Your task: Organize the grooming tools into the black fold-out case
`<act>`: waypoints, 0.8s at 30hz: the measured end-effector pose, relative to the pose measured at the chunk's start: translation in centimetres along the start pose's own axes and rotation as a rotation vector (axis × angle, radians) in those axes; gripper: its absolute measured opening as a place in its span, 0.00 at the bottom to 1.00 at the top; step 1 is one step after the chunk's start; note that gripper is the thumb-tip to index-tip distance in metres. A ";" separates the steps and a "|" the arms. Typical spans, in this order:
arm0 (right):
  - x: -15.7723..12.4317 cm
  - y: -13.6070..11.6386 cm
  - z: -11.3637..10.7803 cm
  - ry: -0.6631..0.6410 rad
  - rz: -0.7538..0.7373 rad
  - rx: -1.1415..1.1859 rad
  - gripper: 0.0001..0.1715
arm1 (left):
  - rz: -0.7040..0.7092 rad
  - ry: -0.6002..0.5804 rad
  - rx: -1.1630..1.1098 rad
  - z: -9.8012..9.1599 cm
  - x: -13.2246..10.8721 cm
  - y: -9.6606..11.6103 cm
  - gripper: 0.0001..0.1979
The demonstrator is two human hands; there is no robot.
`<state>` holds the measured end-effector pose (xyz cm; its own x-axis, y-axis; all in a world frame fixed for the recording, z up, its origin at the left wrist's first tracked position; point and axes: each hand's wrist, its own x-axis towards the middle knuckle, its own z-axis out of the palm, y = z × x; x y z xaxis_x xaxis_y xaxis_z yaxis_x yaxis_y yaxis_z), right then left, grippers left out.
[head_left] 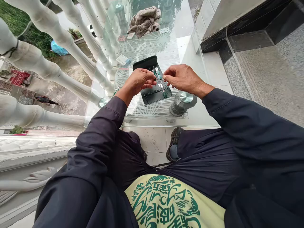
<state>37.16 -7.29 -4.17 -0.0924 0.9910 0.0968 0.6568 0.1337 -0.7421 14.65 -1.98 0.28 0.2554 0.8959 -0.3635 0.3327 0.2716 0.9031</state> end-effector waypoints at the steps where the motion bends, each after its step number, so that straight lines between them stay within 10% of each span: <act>1: 0.1 0.0 0.1 -0.002 0.012 0.022 0.23 | -0.001 -0.016 -0.006 0.2 0.1 -0.2 0.18; 24: 1.3 3.3 0.1 -0.030 0.029 -0.176 0.09 | -0.090 0.056 0.283 1.4 3.7 -2.4 0.14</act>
<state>39.14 -5.54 -6.51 -0.0922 0.9942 0.0554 0.7803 0.1066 -0.6162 16.08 0.19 -3.61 0.1659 0.8928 -0.4188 0.5937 0.2487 0.7653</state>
